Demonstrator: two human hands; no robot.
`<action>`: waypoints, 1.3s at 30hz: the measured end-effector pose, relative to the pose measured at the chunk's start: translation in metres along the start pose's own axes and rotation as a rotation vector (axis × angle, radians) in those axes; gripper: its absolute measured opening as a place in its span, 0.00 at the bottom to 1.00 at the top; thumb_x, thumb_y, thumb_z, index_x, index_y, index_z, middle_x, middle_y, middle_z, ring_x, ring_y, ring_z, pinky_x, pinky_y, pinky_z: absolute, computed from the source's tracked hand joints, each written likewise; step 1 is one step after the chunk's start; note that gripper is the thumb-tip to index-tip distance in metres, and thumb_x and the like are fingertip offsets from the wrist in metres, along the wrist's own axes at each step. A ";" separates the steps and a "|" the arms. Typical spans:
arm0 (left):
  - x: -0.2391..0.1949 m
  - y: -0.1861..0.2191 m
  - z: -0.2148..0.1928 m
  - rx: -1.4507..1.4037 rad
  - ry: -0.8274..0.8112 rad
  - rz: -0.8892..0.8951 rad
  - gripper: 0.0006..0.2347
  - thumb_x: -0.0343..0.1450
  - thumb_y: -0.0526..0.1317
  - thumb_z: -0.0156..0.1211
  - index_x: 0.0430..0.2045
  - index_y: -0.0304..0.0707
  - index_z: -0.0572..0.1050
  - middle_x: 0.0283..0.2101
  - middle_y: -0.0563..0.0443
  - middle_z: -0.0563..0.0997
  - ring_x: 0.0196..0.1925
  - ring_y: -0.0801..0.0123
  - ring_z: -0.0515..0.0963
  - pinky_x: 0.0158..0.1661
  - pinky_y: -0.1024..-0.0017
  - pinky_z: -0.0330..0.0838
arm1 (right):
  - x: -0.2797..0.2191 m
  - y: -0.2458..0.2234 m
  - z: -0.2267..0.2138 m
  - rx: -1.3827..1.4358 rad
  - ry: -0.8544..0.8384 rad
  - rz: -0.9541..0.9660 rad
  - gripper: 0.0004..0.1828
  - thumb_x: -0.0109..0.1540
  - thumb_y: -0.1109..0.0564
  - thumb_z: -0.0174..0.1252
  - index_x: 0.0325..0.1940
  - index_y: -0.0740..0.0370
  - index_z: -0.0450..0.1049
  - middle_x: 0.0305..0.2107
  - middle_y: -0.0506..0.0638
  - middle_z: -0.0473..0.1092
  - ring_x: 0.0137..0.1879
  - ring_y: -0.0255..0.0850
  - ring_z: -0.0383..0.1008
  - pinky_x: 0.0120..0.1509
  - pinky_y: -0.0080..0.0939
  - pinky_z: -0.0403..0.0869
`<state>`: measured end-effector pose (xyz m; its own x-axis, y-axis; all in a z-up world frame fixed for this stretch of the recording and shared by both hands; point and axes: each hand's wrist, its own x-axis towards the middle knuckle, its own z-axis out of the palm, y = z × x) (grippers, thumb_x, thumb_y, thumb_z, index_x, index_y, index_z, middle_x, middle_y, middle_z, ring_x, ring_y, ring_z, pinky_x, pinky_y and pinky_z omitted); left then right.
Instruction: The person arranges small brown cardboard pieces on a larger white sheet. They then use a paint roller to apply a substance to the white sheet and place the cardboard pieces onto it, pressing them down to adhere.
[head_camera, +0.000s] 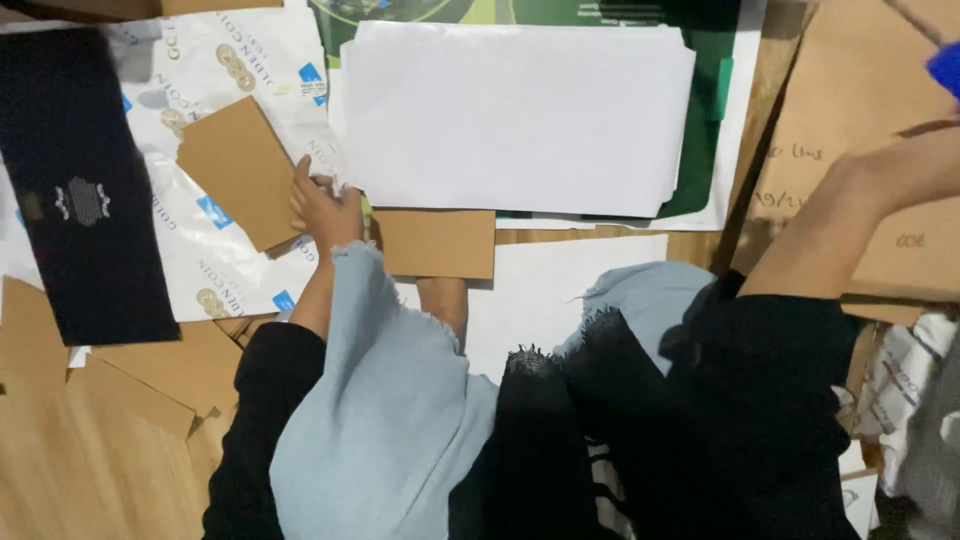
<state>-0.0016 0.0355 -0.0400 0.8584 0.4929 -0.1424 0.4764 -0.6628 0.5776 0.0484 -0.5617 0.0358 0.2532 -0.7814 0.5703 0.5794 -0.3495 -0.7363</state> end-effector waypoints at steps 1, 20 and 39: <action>0.003 0.005 -0.011 0.062 0.096 0.055 0.27 0.59 0.39 0.52 0.55 0.43 0.56 0.44 0.51 0.65 0.51 0.54 0.62 0.46 0.55 0.51 | -0.010 0.008 0.021 0.022 -0.046 0.093 0.08 0.59 0.57 0.49 0.32 0.65 0.68 0.26 0.59 0.65 0.32 0.54 0.64 0.37 0.53 0.65; 0.046 -0.025 -0.039 0.317 0.020 -0.397 0.40 0.61 0.50 0.63 0.63 0.49 0.41 0.67 0.37 0.45 0.69 0.47 0.44 0.62 0.46 0.42 | -0.121 -0.116 0.096 -0.209 0.189 1.239 0.18 0.53 0.56 0.54 0.45 0.65 0.71 0.38 0.57 0.72 0.41 0.47 0.78 0.46 0.39 0.81; -0.049 0.121 0.003 -1.098 -1.142 0.072 0.30 0.62 0.50 0.57 0.58 0.49 0.52 0.55 0.38 0.66 0.57 0.55 0.65 0.52 0.58 0.67 | -0.247 -0.135 0.105 0.158 -0.991 1.473 0.32 0.62 0.46 0.55 0.64 0.61 0.53 0.52 0.62 0.65 0.57 0.50 0.68 0.57 0.49 0.72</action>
<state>0.0148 -0.0708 0.0342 0.7985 -0.5209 -0.3017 0.5011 0.2976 0.8126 -0.0111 -0.2672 0.0326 0.8725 0.2218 -0.4354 -0.4885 0.3779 -0.7865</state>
